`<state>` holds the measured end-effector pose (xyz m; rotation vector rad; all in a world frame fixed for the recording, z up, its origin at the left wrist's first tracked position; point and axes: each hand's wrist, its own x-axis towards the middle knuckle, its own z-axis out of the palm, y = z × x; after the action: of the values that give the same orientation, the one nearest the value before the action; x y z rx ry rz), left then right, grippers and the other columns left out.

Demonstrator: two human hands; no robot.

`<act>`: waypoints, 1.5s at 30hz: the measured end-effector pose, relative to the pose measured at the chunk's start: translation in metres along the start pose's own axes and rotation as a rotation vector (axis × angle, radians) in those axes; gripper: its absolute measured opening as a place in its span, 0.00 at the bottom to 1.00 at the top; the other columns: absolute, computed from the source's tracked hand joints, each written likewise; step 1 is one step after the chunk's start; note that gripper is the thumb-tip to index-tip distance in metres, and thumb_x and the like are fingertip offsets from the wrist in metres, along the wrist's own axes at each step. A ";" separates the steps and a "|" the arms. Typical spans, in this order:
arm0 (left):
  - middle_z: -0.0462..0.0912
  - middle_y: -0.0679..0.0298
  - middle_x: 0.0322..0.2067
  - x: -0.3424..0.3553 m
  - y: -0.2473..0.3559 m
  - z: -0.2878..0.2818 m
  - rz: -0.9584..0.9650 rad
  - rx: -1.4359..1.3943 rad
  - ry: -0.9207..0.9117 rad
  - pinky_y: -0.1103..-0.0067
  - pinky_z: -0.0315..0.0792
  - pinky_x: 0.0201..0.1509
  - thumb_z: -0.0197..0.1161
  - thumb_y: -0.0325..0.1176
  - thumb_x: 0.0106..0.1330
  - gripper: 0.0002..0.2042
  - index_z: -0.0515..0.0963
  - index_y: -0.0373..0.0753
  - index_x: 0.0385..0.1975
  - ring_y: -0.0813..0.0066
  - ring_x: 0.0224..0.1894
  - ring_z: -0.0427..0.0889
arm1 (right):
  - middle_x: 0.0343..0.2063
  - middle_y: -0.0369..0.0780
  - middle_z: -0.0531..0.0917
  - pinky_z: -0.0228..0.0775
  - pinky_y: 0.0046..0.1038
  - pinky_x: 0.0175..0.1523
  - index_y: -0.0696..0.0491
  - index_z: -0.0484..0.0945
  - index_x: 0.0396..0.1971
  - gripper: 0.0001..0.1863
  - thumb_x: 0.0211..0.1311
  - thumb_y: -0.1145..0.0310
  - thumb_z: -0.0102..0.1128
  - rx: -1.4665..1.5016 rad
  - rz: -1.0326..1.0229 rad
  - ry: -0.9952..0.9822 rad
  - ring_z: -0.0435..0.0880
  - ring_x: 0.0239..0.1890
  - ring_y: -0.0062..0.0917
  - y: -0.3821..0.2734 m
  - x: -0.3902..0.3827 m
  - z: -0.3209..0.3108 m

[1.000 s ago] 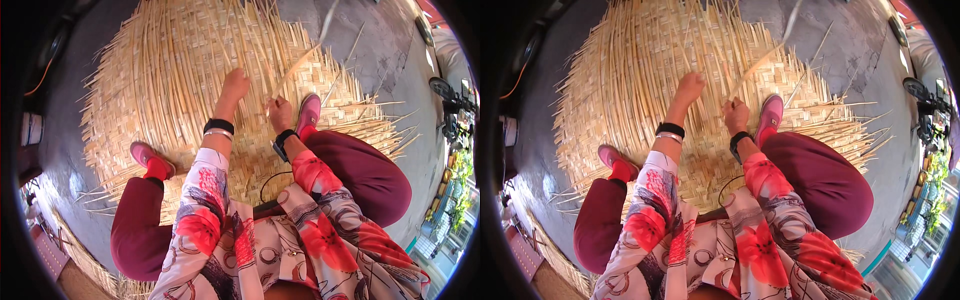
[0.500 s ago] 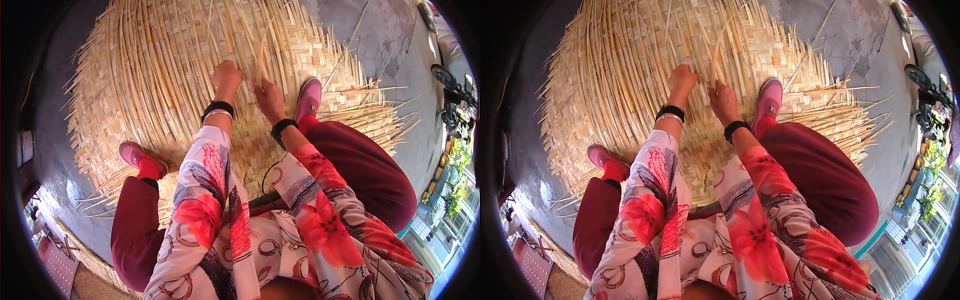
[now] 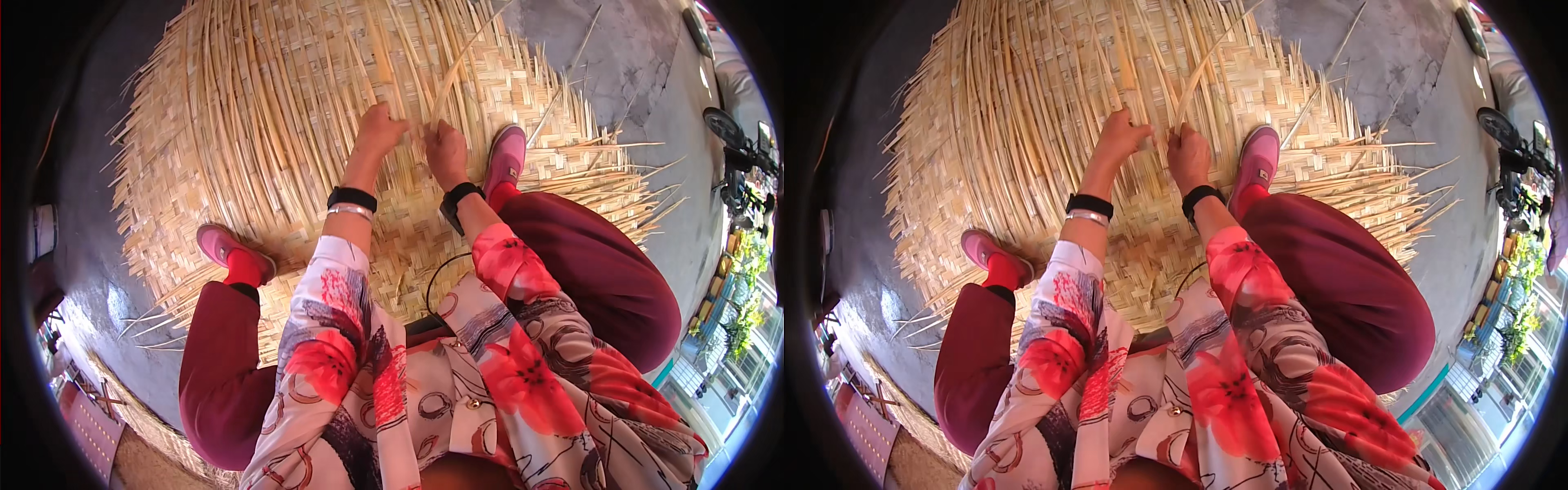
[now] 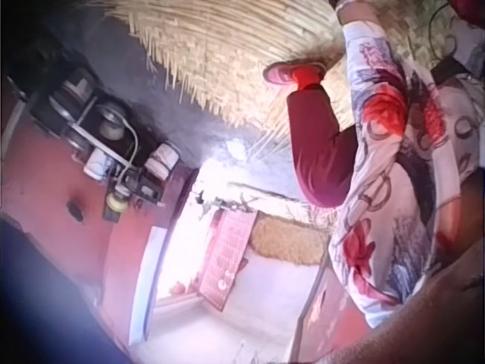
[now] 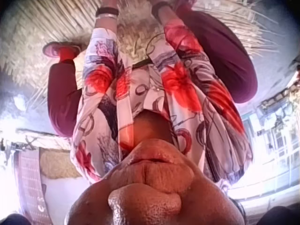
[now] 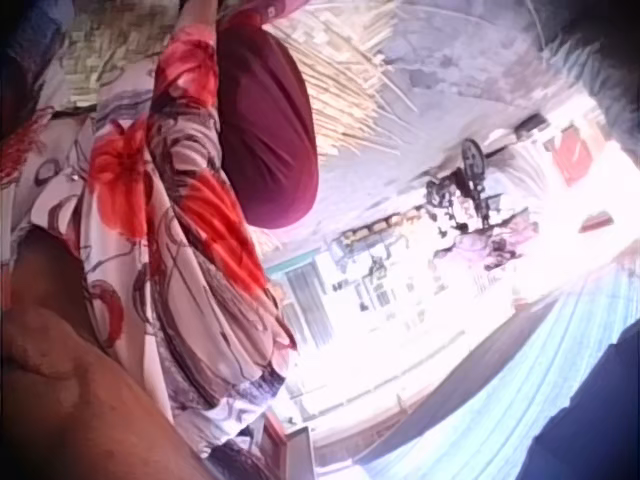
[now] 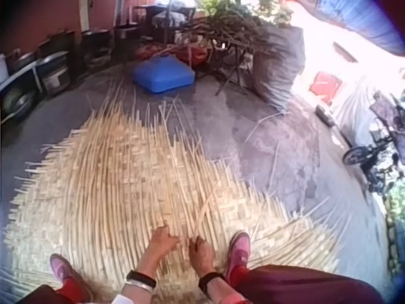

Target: Weaving thin strips of bamboo or reed together by hand to create a large circular mat.

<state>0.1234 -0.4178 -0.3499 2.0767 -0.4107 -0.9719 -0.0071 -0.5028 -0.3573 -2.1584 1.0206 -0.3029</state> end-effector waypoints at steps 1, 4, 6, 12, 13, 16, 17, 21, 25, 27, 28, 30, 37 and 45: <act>0.79 0.55 0.29 -0.014 0.012 -0.004 0.030 -0.096 -0.172 0.74 0.75 0.38 0.68 0.33 0.50 0.15 0.77 0.30 0.35 0.67 0.32 0.81 | 0.23 0.50 0.80 0.69 0.42 0.34 0.56 0.76 0.30 0.05 0.55 0.71 0.54 -0.056 -0.001 -0.075 0.79 0.29 0.47 0.006 0.005 0.000; 0.79 0.50 0.38 -0.040 -0.003 -0.016 0.269 0.086 -0.090 0.73 0.74 0.43 0.68 0.37 0.53 0.18 0.77 0.28 0.38 0.65 0.39 0.80 | 0.25 0.46 0.80 0.71 0.39 0.35 0.53 0.76 0.32 0.06 0.53 0.72 0.54 -0.156 -0.423 -0.101 0.80 0.31 0.43 -0.008 0.001 0.010; 0.76 0.49 0.45 -0.053 -0.005 -0.022 0.372 0.212 0.020 0.71 0.70 0.50 0.68 0.42 0.55 0.22 0.77 0.30 0.43 0.64 0.47 0.77 | 0.26 0.42 0.79 0.73 0.36 0.36 0.51 0.76 0.32 0.07 0.51 0.73 0.54 -0.260 -0.484 -0.131 0.81 0.33 0.38 -0.008 0.000 0.010; 0.77 0.63 0.32 -0.067 -0.027 -0.045 0.148 -0.938 0.387 0.79 0.69 0.40 0.62 0.36 0.63 0.17 0.75 0.35 0.50 0.79 0.33 0.73 | 0.29 0.39 0.79 0.73 0.34 0.39 0.49 0.77 0.34 0.10 0.50 0.73 0.55 -0.416 -0.708 -0.393 0.81 0.35 0.34 -0.015 -0.011 0.001; 0.77 0.63 0.32 -0.075 -0.029 -0.043 0.154 -0.942 0.387 0.79 0.69 0.40 0.62 0.36 0.63 0.17 0.75 0.35 0.50 0.79 0.33 0.73 | 0.31 0.39 0.79 0.73 0.34 0.41 0.48 0.77 0.36 0.12 0.49 0.74 0.55 -0.316 -0.614 -0.331 0.81 0.37 0.34 -0.013 -0.010 -0.004; 0.67 0.72 0.24 -0.101 -0.064 -0.020 0.005 -1.013 0.814 0.85 0.66 0.32 0.56 0.26 0.65 0.16 0.74 0.41 0.53 0.85 0.27 0.66 | 0.36 0.40 0.78 0.71 0.34 0.45 0.48 0.78 0.39 0.15 0.48 0.75 0.55 -0.243 -0.421 -0.117 0.79 0.41 0.36 0.002 -0.018 -0.024; 0.62 0.73 0.23 -0.106 -0.081 -0.012 -0.094 -1.008 0.896 0.85 0.62 0.28 0.55 0.21 0.64 0.18 0.73 0.42 0.55 0.86 0.24 0.61 | 0.39 0.41 0.77 0.70 0.35 0.47 0.47 0.78 0.40 0.17 0.47 0.76 0.55 -0.261 -0.332 0.035 0.77 0.43 0.36 0.004 -0.022 -0.030; 0.57 0.76 0.22 -0.118 -0.114 -0.002 -0.080 -0.888 0.895 0.86 0.57 0.26 0.53 0.15 0.63 0.25 0.68 0.45 0.60 0.86 0.22 0.56 | 0.53 0.43 0.67 0.67 0.40 0.52 0.42 0.73 0.51 0.27 0.47 0.78 0.55 -0.559 -0.397 -0.277 0.70 0.55 0.39 0.029 -0.061 -0.035; 0.65 0.73 0.22 -0.128 -0.089 -0.008 -0.019 -0.892 0.851 0.83 0.61 0.26 0.56 0.21 0.64 0.30 0.56 0.44 0.66 0.83 0.22 0.62 | 0.58 0.46 0.62 0.62 0.44 0.56 0.41 0.69 0.56 0.30 0.48 0.78 0.53 -0.643 -0.402 -0.291 0.61 0.63 0.43 0.038 -0.082 -0.038; 0.70 0.67 0.24 -0.138 -0.068 -0.009 -0.158 -0.538 0.959 0.79 0.66 0.31 0.60 0.26 0.63 0.36 0.47 0.42 0.68 0.77 0.25 0.68 | 0.63 0.48 0.57 0.56 0.47 0.61 0.41 0.66 0.58 0.31 0.51 0.77 0.51 -0.704 -0.382 -0.325 0.54 0.67 0.44 0.039 -0.084 -0.035; 0.70 0.67 0.24 -0.144 -0.071 -0.012 -0.156 -0.529 0.979 0.79 0.66 0.31 0.60 0.26 0.63 0.36 0.47 0.42 0.68 0.77 0.25 0.68 | 0.63 0.48 0.57 0.56 0.47 0.61 0.41 0.66 0.58 0.31 0.51 0.77 0.51 -0.689 -0.398 -0.327 0.54 0.67 0.44 0.033 -0.086 -0.032; 0.74 0.61 0.27 -0.148 -0.091 -0.008 -0.453 -0.294 0.966 0.76 0.68 0.35 0.62 0.31 0.61 0.39 0.43 0.40 0.68 0.71 0.30 0.72 | 0.65 0.48 0.54 0.51 0.49 0.63 0.43 0.64 0.60 0.30 0.53 0.76 0.49 -0.768 -0.324 -0.378 0.54 0.67 0.45 0.025 -0.092 -0.032; 0.78 0.57 0.23 -0.120 -0.108 -0.054 -0.085 -0.400 0.842 0.77 0.68 0.28 0.54 0.29 0.65 0.13 0.75 0.29 0.47 0.74 0.23 0.74 | 0.54 0.45 0.71 0.60 0.43 0.57 0.50 0.71 0.52 0.21 0.56 0.68 0.53 -0.326 -0.672 -0.378 0.68 0.57 0.40 -0.070 -0.076 0.018; 0.80 0.55 0.24 -0.079 -0.092 -0.078 -0.026 0.070 0.430 0.73 0.75 0.38 0.51 0.41 0.67 0.17 0.78 0.29 0.33 0.66 0.30 0.81 | 0.22 0.43 0.80 0.71 0.39 0.35 0.55 0.78 0.21 0.13 0.51 0.60 0.63 -0.303 -0.519 -0.459 0.81 0.28 0.36 -0.057 -0.048 0.039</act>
<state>0.1276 -0.2737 -0.3501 2.2838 -0.1943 -0.5062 0.0126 -0.4224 -0.3408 -2.5816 0.2494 0.1231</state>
